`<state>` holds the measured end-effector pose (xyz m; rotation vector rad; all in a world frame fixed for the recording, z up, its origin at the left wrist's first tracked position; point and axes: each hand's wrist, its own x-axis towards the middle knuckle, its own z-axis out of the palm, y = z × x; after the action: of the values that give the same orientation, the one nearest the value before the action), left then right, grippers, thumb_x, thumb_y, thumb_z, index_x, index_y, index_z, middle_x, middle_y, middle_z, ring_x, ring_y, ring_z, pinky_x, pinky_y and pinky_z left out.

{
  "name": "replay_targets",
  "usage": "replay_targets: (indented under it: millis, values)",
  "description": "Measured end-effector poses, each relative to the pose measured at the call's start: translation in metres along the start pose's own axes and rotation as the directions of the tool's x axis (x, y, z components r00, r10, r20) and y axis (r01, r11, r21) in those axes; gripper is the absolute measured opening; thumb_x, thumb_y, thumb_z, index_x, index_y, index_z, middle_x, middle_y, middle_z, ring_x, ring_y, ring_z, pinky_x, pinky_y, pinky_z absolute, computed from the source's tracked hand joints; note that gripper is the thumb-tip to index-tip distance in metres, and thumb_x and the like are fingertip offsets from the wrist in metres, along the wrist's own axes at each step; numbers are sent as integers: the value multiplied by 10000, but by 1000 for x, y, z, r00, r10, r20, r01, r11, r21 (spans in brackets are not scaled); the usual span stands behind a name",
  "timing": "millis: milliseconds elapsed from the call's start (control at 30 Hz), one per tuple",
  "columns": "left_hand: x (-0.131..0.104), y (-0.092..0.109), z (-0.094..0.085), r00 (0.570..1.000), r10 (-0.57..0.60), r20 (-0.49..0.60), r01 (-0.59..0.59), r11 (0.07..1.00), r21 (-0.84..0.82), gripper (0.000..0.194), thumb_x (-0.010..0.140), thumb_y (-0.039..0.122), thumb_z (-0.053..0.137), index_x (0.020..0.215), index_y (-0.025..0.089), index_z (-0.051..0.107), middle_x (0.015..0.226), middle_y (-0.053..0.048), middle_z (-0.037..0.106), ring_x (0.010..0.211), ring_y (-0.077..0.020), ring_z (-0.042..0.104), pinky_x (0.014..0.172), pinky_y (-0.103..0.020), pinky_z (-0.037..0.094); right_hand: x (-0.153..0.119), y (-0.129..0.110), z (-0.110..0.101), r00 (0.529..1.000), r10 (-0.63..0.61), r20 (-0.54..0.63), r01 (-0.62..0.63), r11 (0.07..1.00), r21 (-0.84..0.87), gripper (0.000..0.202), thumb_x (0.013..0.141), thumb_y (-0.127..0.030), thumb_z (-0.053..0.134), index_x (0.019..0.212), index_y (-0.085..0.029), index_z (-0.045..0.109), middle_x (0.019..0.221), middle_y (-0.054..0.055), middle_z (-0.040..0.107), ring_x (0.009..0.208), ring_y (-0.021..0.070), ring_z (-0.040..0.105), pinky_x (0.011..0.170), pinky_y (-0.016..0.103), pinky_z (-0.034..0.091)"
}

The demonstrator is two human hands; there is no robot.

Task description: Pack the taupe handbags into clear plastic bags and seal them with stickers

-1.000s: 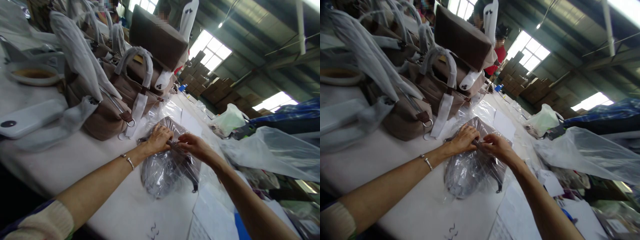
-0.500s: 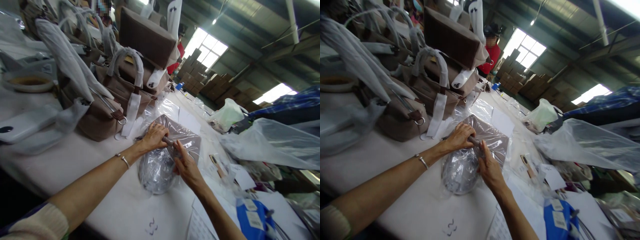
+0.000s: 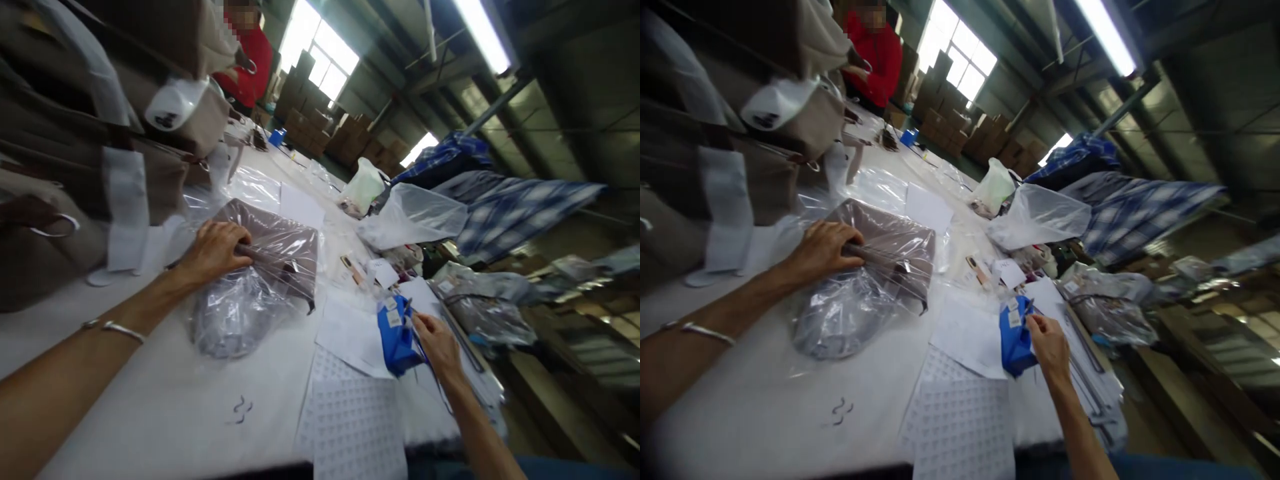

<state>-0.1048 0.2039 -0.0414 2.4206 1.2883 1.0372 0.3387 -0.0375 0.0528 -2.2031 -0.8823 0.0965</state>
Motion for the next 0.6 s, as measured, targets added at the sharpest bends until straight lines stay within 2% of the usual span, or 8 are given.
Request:
replay_targets:
  millis: [67,133,233,300,400,533,600]
  values:
    - [1,-1,3,999,-16,-40,15,1000,-27,411,726,539,598,944,195,654,980,-15,623,1066,-271,545,1083,-477,244,4,29,-22,993,112,20,-112,993,-29,368,493,-523,778,636,-192,707,778,93,702,919,342,624,784,405,477]
    - [1,-1,4,997,-40,-69,38,999,-28,509,703,641,548,916,193,665,957,-5,613,1041,-267,546,1061,-468,259,4,52,-31,969,227,98,-227,974,-12,369,486,-529,773,611,-189,701,738,84,712,867,330,650,736,398,484]
    - [1,1,2,1000,-24,-10,24,999,45,461,753,579,526,973,193,650,1007,-23,628,1033,-259,544,1027,-449,296,3,77,-31,920,339,197,-359,930,76,403,489,-526,778,680,-177,714,807,85,738,807,272,668,701,365,496]
    - [2,0,1,1000,-14,28,11,995,104,393,773,505,534,1002,201,631,1041,-39,643,1035,-258,543,1007,-432,307,5,88,-27,900,380,214,-414,899,145,389,487,-487,798,696,-173,701,816,77,737,772,232,664,695,340,500]
    - [3,-2,2,1000,-9,14,7,989,147,390,753,503,535,1000,215,626,1038,-41,645,1031,-272,549,978,-421,304,11,99,-21,886,421,193,-458,859,230,319,557,-413,810,703,-168,667,743,32,709,704,176,645,676,304,494]
    - [4,-6,8,1000,-5,-13,7,991,132,454,703,541,501,988,215,637,1009,-41,633,1012,-286,551,960,-432,291,15,104,-14,889,447,97,-453,832,320,238,760,-360,741,724,-158,623,676,-21,650,634,131,612,645,282,488]
    - [4,-7,10,999,-24,-30,27,995,91,482,659,567,514,969,222,644,990,-33,626,999,-286,546,963,-435,279,8,104,-14,903,429,31,-408,833,374,224,740,-350,748,715,-168,619,651,-32,641,639,136,616,635,269,486]
